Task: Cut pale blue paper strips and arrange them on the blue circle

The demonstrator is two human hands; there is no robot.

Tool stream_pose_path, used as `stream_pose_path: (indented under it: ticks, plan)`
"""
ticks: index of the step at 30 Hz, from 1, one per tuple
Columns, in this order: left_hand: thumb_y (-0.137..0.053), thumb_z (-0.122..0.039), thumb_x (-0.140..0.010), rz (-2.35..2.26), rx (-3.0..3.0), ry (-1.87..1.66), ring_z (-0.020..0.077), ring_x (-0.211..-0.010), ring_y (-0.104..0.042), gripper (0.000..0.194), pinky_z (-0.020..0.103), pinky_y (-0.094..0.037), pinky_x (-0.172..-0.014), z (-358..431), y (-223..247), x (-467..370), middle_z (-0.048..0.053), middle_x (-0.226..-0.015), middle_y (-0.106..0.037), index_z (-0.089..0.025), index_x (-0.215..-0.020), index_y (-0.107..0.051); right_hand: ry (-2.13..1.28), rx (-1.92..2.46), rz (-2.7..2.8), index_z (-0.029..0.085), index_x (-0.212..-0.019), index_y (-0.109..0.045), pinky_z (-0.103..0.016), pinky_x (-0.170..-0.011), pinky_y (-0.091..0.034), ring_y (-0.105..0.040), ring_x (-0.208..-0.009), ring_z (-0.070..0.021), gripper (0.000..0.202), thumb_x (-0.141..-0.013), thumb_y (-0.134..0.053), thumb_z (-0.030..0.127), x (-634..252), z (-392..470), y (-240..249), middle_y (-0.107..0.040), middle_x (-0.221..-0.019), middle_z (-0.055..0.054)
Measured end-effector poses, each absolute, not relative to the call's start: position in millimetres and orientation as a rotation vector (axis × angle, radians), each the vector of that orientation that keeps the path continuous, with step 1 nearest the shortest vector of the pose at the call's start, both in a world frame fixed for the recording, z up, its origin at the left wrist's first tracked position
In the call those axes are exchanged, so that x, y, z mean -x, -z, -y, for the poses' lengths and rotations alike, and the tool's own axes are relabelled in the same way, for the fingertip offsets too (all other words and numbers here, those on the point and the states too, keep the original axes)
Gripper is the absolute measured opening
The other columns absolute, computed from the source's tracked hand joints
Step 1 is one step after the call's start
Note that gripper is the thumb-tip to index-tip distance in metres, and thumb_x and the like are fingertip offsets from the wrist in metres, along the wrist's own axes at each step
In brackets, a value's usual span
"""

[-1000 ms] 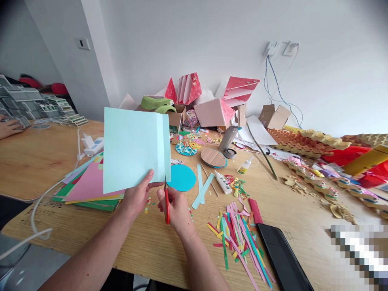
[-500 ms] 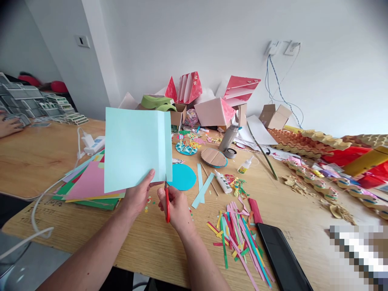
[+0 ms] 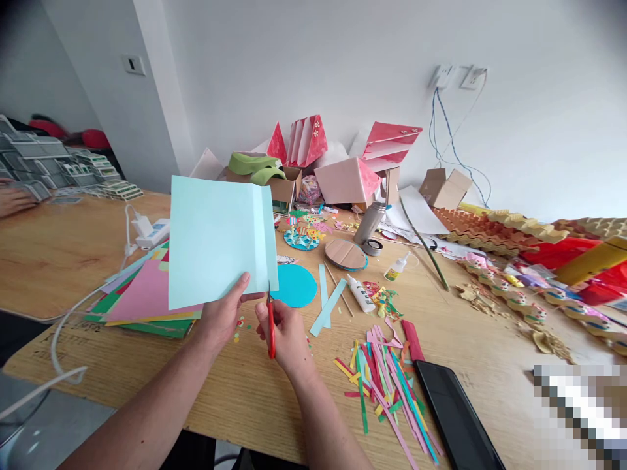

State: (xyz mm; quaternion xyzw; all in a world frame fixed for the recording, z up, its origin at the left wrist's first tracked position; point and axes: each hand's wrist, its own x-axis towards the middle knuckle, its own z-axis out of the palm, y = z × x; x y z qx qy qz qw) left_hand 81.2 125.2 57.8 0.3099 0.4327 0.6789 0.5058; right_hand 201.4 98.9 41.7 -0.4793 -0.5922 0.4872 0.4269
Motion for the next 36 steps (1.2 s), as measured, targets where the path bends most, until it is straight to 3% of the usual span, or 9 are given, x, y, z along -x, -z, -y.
stream_pose_path:
  ticks: [3,10,24,36]
  plan:
    - [-0.079,-0.037,-0.069,-1.007,-0.742,-1.663,0.0185,-0.071,-0.071,0.048,0.031,-0.061,-0.058,-124.3,-59.9,-81.7,0.007,-0.120,-0.066,-0.023,-0.113,-0.063,-1.219,1.203,1.480,0.017,-0.074,-0.055,-0.024,-0.049,-0.043,-0.055,-0.050,-0.0127,0.056,-0.081,-0.051,0.072,-201.6,-99.3,-41.5,-0.060,-0.058,-0.003]
    - [-0.080,-0.035,-0.067,-1.019,-0.699,-1.647,0.0153,-0.063,-0.068,0.048,0.026,-0.057,-0.050,-123.2,-62.0,-82.4,0.006,-0.107,-0.068,-0.020,-0.110,-0.063,-1.210,1.231,1.467,0.016,-0.073,-0.055,-0.023,-0.046,-0.040,-0.053,-0.048,-0.0119,0.057,-0.078,-0.054,0.073,-201.1,-98.2,-44.2,-0.058,-0.055,-0.002]
    - [-0.080,-0.032,-0.068,-0.978,-0.684,-1.637,0.0169,-0.065,-0.069,0.036,0.027,-0.057,-0.050,-123.1,-63.0,-81.5,0.002,-0.090,-0.070,-0.021,-0.099,-0.066,-1.213,1.257,1.424,0.018,-0.069,-0.053,-0.020,-0.040,-0.037,-0.050,-0.041,-0.0101,0.056,-0.078,-0.054,0.073,-199.6,-97.4,-45.0,-0.055,-0.049,0.001]
    - [-0.080,-0.033,-0.067,-0.998,-0.671,-1.616,0.0185,-0.069,-0.071,0.033,0.026,-0.058,-0.051,-124.8,-62.3,-82.0,0.002,-0.088,-0.072,-0.020,-0.094,-0.066,-1.177,1.295,1.402,0.019,-0.065,-0.050,-0.018,-0.036,-0.030,-0.047,-0.037,-0.0087,0.055,-0.075,-0.058,0.072,-199.5,-95.1,-42.4,-0.054,-0.045,0.001]
